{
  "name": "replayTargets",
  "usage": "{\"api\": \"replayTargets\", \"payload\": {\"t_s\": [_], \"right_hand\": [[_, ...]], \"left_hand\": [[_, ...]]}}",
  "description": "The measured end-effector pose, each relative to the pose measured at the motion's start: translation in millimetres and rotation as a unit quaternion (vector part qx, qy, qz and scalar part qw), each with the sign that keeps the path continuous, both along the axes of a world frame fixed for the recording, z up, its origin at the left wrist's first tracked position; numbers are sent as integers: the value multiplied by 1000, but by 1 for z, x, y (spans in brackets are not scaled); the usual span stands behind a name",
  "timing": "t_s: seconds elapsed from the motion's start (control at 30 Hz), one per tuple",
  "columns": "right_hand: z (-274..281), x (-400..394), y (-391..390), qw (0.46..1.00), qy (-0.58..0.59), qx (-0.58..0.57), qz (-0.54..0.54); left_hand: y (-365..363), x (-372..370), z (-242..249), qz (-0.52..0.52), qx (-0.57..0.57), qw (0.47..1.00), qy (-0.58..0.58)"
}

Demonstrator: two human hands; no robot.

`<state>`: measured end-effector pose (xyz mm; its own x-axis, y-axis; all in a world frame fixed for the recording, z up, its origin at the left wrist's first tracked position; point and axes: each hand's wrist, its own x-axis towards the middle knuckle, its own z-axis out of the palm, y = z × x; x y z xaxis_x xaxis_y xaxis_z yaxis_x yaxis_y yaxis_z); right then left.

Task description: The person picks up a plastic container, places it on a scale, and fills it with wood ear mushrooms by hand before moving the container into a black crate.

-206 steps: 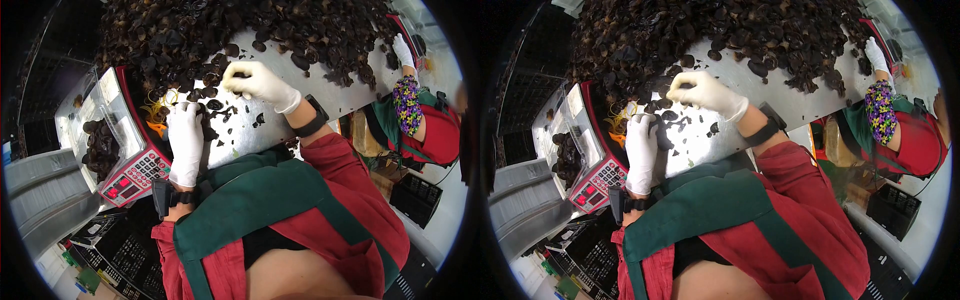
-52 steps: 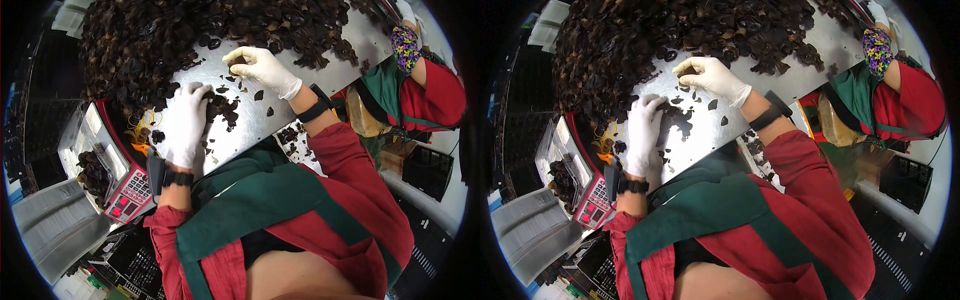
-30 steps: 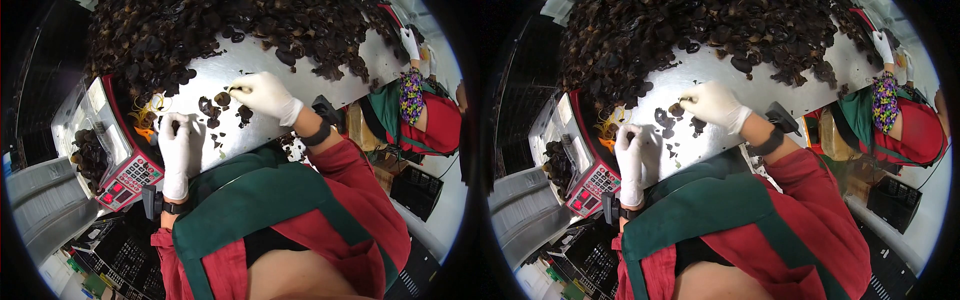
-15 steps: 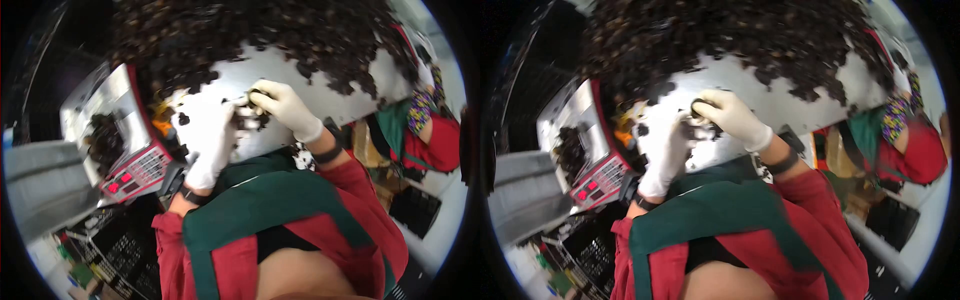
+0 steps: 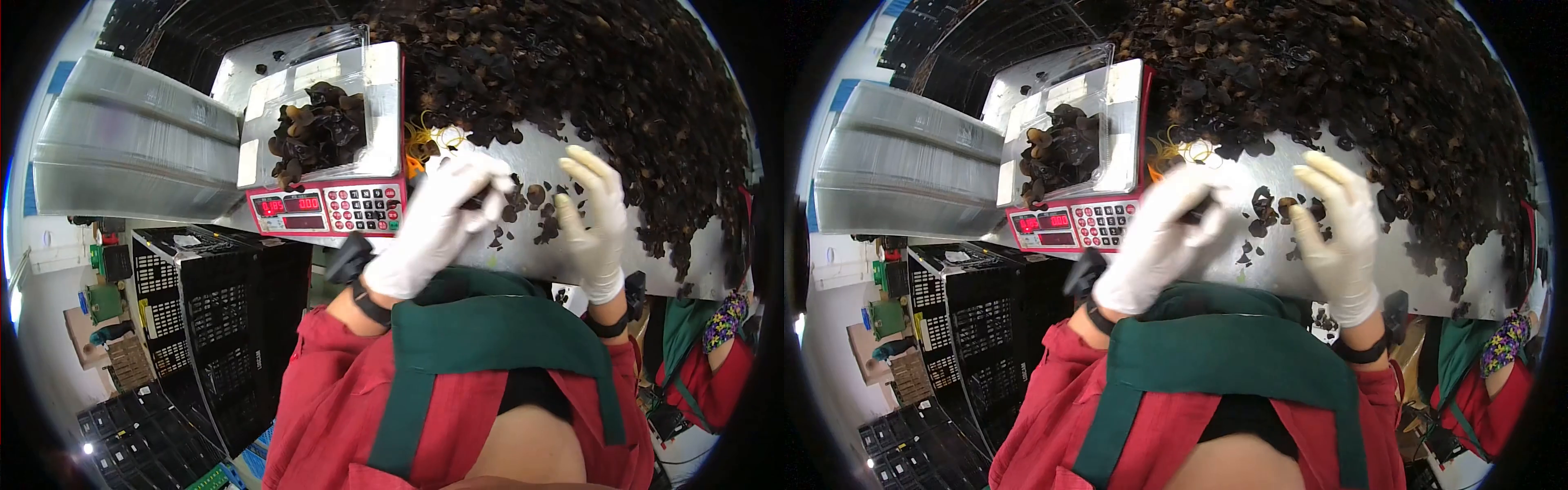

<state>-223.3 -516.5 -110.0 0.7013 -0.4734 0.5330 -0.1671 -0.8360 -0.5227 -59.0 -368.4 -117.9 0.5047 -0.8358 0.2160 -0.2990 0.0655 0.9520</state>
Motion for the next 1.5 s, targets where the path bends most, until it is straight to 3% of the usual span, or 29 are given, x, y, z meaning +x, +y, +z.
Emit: {"api": "replayTargets", "payload": {"t_s": [0.07, 0.1, 0.2, 0.3, 0.47, 0.57, 0.6, 0.67, 0.73, 0.77, 0.8, 0.93, 1.0, 1.03, 1.07, 1.13, 1.27, 1.3, 1.33, 1.4, 1.47, 1.5], "right_hand": [[-10, -14, -16, 999, 15, 3, -52], [-16, -22, -21, 996, 12, 42, -74], [-29, -39, -32, 989, 15, 98, -111], [-32, -42, -30, 985, 23, 119, -121], [-32, -28, -15, 988, 29, 112, -101], [-26, -1, 6, 994, 26, 107, -24], [-26, 9, 13, 993, 23, 114, -2], [-20, 31, 28, 991, 30, 124, 37], [-21, 53, 35, 994, 30, 95, 49], [-19, 65, 40, 993, 22, 81, 77], [-17, 76, 44, 992, 13, 66, 105], [-7, 112, 61, 990, -1, 39, 132], [-4, 123, 68, 992, -3, 32, 124], [-3, 128, 70, 991, -3, 37, 130], [-3, 132, 72, 990, -3, 42, 135], [-1, 139, 76, 990, 8, 38, 134], [4, 150, 81, 987, 21, 60, 145], [3, 156, 83, 989, -9, 40, 140], [5, 157, 85, 990, -6, 38, 136], [7, 158, 90, 975, 122, 167, 81], [1, 162, 91, 981, 106, 144, 77], [1, 164, 90, 970, 157, 170, 72]], "left_hand": [[27, 33, 38, 115, 63, 991, 34], [31, 44, 54, 204, -28, 977, 58], [64, 120, 51, 335, -93, 934, -76], [92, 182, 40, 315, -130, 938, -52], [107, 198, 41, 288, -101, 952, -32], [119, 173, 58, 330, 93, 934, -99], [130, 171, 59, 277, 119, 936, -180], [152, 155, 66, 175, 197, 951, -161], [159, 142, 66, 140, 299, 905, -267], [155, 139, 56, 131, 241, 892, -360], [156, 141, 49, 125, 275, 874, -381], [161, 158, 44, 140, 159, 934, -289], [162, 172, 37, 189, 100, 963, -165], [154, 176, 44, 196, 76, 943, -258], [152, 184, 36, 208, 72, 942, -254], [151, 189, 36, 158, 201, 907, -335], [152, 211, 68, 191, 138, 970, -60], [147, 231, 63, 224, 89, 965, -106], [134, 243, 71, 275, 97, 950, -110], [112, 286, 65, 283, 196, 904, -253], [85, 335, 32, 258, 316, 881, -241], [74, 345, 23, 204, 357, 899, -151]]}}
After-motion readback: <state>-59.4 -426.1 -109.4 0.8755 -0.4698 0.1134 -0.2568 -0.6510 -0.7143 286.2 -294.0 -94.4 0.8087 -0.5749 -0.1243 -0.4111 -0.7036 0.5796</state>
